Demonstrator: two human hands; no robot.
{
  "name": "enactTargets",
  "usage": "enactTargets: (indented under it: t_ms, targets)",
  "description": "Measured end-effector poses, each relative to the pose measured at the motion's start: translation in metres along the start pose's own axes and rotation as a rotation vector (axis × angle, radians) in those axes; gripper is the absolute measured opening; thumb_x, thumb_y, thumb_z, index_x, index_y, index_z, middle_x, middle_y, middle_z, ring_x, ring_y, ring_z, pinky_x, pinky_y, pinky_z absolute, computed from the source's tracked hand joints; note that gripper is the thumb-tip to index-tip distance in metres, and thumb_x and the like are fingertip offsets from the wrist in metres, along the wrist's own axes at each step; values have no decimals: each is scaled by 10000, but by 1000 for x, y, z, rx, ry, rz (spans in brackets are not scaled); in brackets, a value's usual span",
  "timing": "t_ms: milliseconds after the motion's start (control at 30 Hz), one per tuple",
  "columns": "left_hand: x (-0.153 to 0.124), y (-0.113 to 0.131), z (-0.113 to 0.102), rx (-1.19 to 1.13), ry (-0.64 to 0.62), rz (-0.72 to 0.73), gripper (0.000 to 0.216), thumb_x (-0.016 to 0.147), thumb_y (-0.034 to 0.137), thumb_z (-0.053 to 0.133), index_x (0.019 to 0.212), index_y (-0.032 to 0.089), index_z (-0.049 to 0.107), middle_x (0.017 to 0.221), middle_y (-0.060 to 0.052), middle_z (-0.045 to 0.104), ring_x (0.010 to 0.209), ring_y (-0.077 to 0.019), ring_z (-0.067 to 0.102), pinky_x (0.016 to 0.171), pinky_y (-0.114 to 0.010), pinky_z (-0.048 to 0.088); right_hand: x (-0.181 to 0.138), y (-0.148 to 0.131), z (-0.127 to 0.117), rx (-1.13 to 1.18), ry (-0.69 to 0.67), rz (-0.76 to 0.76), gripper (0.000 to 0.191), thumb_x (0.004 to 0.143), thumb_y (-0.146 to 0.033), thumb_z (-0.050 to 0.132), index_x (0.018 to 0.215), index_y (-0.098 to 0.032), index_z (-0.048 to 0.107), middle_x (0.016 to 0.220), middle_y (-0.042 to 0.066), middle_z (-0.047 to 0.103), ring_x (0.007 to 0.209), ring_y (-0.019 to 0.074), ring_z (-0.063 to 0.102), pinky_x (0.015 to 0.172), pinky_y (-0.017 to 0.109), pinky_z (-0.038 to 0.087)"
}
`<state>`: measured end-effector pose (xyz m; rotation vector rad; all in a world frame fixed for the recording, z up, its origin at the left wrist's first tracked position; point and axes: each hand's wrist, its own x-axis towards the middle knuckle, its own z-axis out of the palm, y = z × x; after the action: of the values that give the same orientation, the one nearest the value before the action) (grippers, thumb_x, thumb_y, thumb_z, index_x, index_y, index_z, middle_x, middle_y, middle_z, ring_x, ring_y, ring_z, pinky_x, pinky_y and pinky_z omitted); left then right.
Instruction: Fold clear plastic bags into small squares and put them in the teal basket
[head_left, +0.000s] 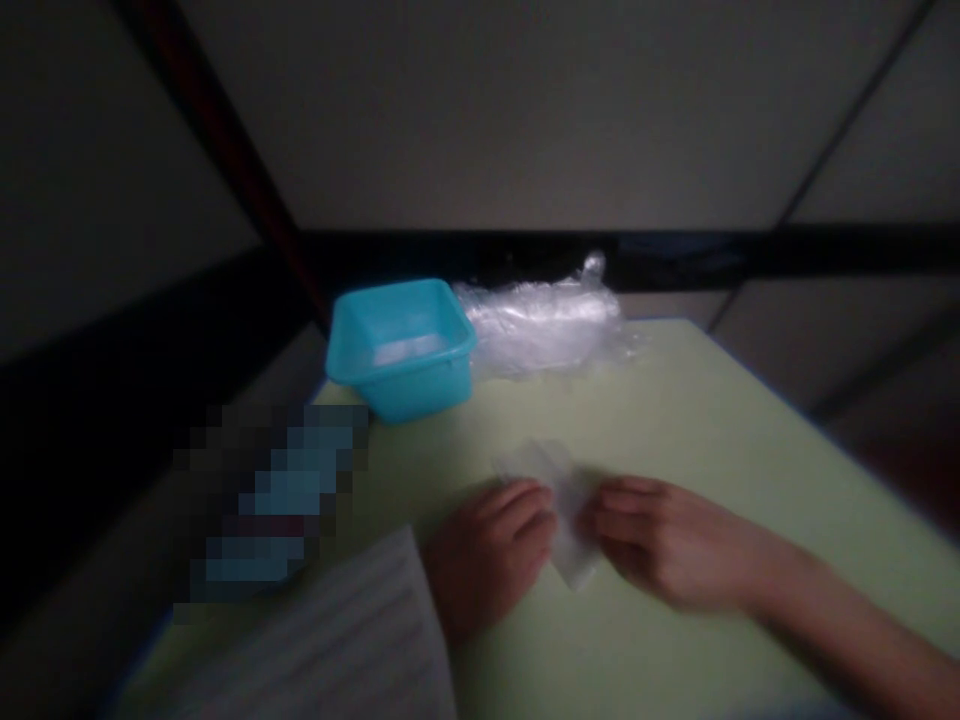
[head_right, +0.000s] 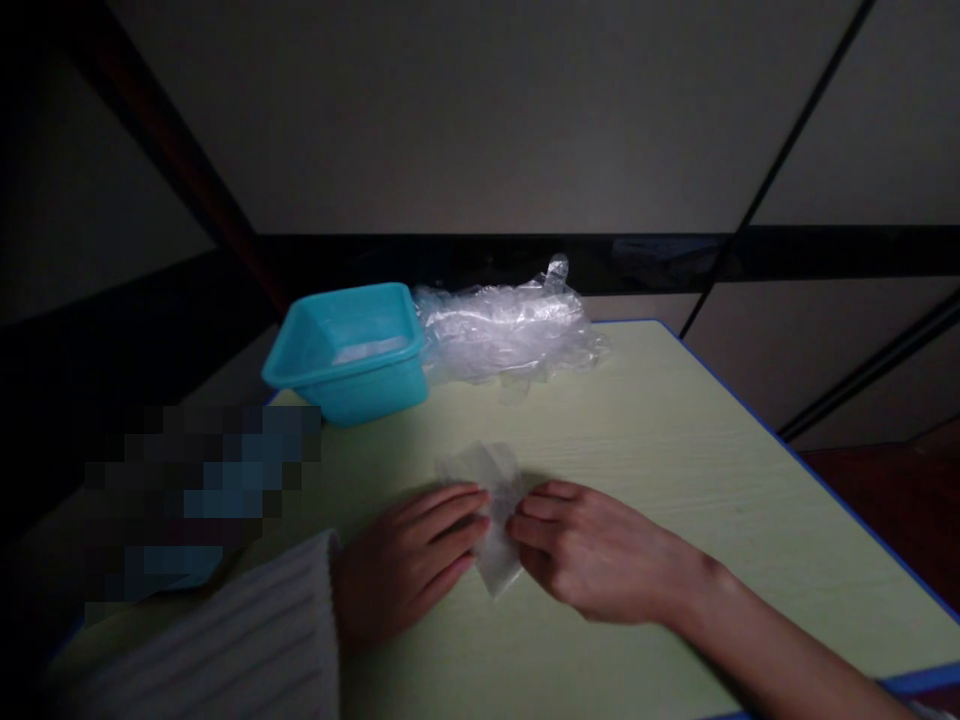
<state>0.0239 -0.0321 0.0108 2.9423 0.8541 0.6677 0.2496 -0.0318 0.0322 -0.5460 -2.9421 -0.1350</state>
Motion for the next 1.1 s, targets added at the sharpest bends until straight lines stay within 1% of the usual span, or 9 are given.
enactTargets:
  t_ms: [233,367,533,667,767,867,933,1000,1100]
  targets:
    - [0,-1,-1,-13,3,9,234,888,177,400,911,127,628,1046,-96,653,1065,-215,566,938,-345,479,-1,1,0,70,35,-8,149,862,-114,491,826,-128,635,888,100,662,878,199,595,836,373,450]
    - [0,-2,-1,-24,-17,19,241,875,185,404,952,122,623,1074,-104,647,1090,-220,555,947,-350,472,-1,0,0,81,35,-14,143,854,-107,484,844,-132,625,894,100,667,867,196,607,860,379,446]
    - [-10,-2,9,-68,46,8,396,779,282,451,1112,102,564,1203,-136,590,1148,-252,516,958,-386,461,0,1,-2,63,23,-2,125,855,-117,471,816,-142,587,861,81,658,807,191,596,842,375,443]
    - [-12,-1,12,-39,101,20,457,764,370,497,1114,84,567,1156,-144,622,1064,-260,581,898,-383,508,2,1,-4,53,14,22,129,859,-134,463,762,-161,543,774,44,625,730,181,565,751,358,442]
    - [-8,1,8,15,59,21,338,833,307,493,1073,90,594,1121,-127,649,1030,-237,612,871,-353,532,3,-1,-5,37,52,31,122,849,-131,459,756,-167,529,720,28,596,691,180,543,686,343,431]
    - [-3,3,6,57,78,44,267,909,182,392,1012,95,623,1059,-104,680,1002,-196,632,862,-313,539,2,-2,-3,43,90,6,125,853,-156,459,749,-171,528,708,29,597,679,180,542,666,334,432]
    - [-1,3,7,59,121,50,321,932,145,326,966,91,640,1008,-101,697,964,-178,650,848,-291,545,2,1,-1,54,121,-35,160,878,-254,468,763,-168,538,800,58,635,734,193,564,687,342,446]
    - [1,3,6,35,152,35,358,938,144,299,934,90,652,981,-102,705,927,-171,664,836,-282,550,1,5,2,61,149,-72,235,888,-365,476,810,-158,556,966,98,651,829,213,581,726,355,459]
    - [2,3,4,-12,151,5,368,930,146,297,928,98,662,966,-101,710,906,-167,671,837,-286,549,2,12,11,90,176,-78,253,897,-376,476,884,-143,572,1079,115,638,916,212,584,791,355,462]
